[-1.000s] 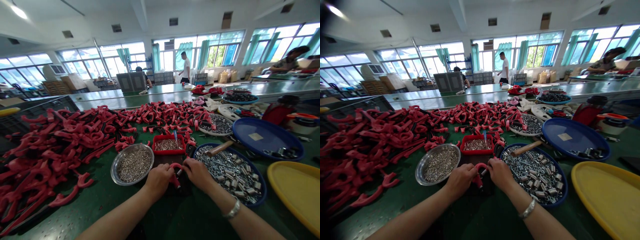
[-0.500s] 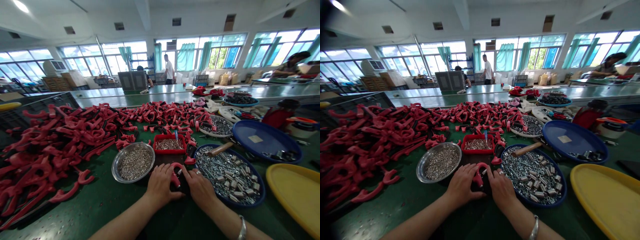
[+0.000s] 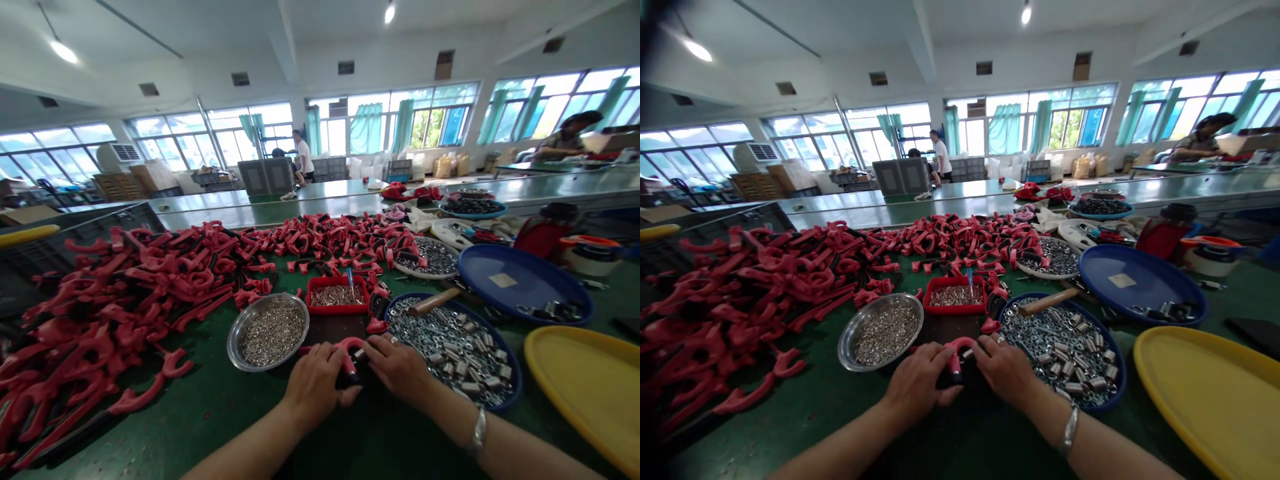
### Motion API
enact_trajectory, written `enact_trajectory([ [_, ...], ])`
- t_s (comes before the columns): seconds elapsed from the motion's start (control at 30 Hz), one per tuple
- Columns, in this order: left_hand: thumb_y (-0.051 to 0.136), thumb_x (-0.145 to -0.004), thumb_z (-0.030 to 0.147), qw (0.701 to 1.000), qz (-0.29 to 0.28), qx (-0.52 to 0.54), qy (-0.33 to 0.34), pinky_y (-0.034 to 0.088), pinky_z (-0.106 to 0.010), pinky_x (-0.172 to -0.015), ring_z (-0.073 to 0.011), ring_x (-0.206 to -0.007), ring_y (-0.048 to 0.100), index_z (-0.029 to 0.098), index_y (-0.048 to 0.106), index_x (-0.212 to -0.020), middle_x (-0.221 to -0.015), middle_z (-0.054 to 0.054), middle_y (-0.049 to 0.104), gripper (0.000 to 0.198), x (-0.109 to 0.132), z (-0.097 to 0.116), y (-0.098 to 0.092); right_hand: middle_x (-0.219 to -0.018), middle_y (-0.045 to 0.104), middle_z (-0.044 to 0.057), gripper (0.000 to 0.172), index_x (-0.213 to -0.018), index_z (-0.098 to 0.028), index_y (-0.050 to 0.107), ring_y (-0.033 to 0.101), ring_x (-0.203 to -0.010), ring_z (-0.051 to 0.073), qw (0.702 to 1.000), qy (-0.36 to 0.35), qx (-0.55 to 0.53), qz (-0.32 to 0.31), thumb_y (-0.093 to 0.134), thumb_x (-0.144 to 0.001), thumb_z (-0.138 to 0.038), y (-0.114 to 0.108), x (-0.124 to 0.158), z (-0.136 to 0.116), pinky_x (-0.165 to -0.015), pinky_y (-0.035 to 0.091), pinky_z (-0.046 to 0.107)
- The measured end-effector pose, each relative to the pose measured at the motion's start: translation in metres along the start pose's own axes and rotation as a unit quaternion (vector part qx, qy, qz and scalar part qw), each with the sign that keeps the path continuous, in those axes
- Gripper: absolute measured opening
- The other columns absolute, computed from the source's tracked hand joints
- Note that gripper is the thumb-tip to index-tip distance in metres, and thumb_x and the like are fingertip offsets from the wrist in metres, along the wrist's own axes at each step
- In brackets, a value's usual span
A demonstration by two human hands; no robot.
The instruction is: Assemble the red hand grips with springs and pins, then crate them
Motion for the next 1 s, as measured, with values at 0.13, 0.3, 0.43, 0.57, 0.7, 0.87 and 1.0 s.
enact_trajectory([
  [0.13,0.029,-0.081,0.06,0.993,-0.092,0.057,0.034,0.042,-0.027,-0.066,-0.0192,-0.077,0.057,0.024,0.064,-0.094,-0.085,-0.005,0.062,0.052,-0.021,-0.005,-0.028,-0.103,0.061,0.006,0.025,-0.104,-0.022,0.061,0.054,-0.095,0.019,0.994,-0.006,-0.109,0.004,0.048,-0.082,-0.018,-0.016,-0.008,0.008,-0.079,0.042,0.029],
  [0.3,0.037,-0.075,0.066,0.954,-0.262,0.135,0.052,0.038,-0.021,-0.049,-0.0134,-0.058,0.054,0.018,0.064,-0.084,-0.071,-0.002,0.062,0.056,-0.054,-0.022,-0.021,-0.09,0.065,0.005,0.021,-0.095,-0.022,0.066,0.057,-0.085,0.018,0.983,0.046,-0.162,-0.068,0.053,-0.081,-0.031,-0.015,-0.03,0.022,-0.075,0.041,0.027],
  [0.43,0.039,-0.076,0.062,0.947,-0.294,0.117,-0.052,0.041,-0.022,-0.049,-0.013,-0.054,0.056,0.017,0.064,-0.078,-0.068,-0.002,0.064,0.052,-0.07,-0.04,-0.003,-0.08,0.067,0.003,0.02,-0.085,-0.024,0.07,0.06,-0.077,0.017,0.982,0.06,-0.15,-0.093,0.052,-0.081,-0.033,-0.011,-0.052,0.03,-0.068,0.041,0.024],
  [0.57,0.047,-0.074,0.057,0.977,-0.187,0.055,-0.086,0.044,-0.029,-0.064,-0.0225,-0.074,0.06,0.016,0.062,-0.074,-0.078,-0.008,0.065,0.045,-0.071,-0.043,-0.008,-0.079,0.067,0.003,0.02,-0.083,-0.025,0.071,0.06,-0.076,0.018,0.983,0.096,-0.126,-0.096,0.053,-0.079,-0.033,-0.004,-0.059,0.033,-0.066,0.04,0.025],
  [0.7,0.052,-0.075,0.046,0.992,-0.08,0.018,-0.097,0.04,-0.033,-0.077,-0.0269,-0.095,0.056,0.016,0.057,-0.089,-0.099,-0.012,0.061,0.034,-0.063,-0.038,-0.021,-0.08,0.067,0.005,0.02,-0.082,-0.025,0.071,0.06,-0.075,0.019,0.982,0.129,-0.105,-0.094,0.051,-0.079,-0.028,0.001,-0.058,0.032,-0.062,0.039,0.026],
  [0.87,0.053,-0.076,0.038,0.994,-0.052,0.029,-0.09,0.041,-0.03,-0.07,-0.0237,-0.086,0.059,0.017,0.052,-0.096,-0.092,-0.008,0.063,0.029,-0.058,-0.036,-0.016,-0.075,0.068,0.003,0.016,-0.077,-0.026,0.071,0.061,-0.073,0.019,0.979,0.126,-0.119,-0.104,0.056,-0.076,-0.033,-0.003,-0.061,0.031,-0.059,0.039,0.025],
  [1.0,0.053,-0.077,0.037,0.992,-0.072,0.054,-0.088,0.04,-0.026,-0.063,-0.0203,-0.078,0.06,0.019,0.052,-0.092,-0.085,-0.004,0.064,0.023,-0.05,-0.036,-0.003,-0.074,0.068,0.002,0.017,-0.077,-0.024,0.07,0.061,-0.07,0.018,0.975,0.124,-0.147,-0.114,0.056,-0.077,-0.033,-0.004,-0.059,0.029,-0.059,0.039,0.024],
])
Point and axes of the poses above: each hand's wrist, its own x-axis away from the middle knuckle, its own y-axis out of the palm, z = x × y, the point moved 7 cm from there along -x, towards the middle knuckle
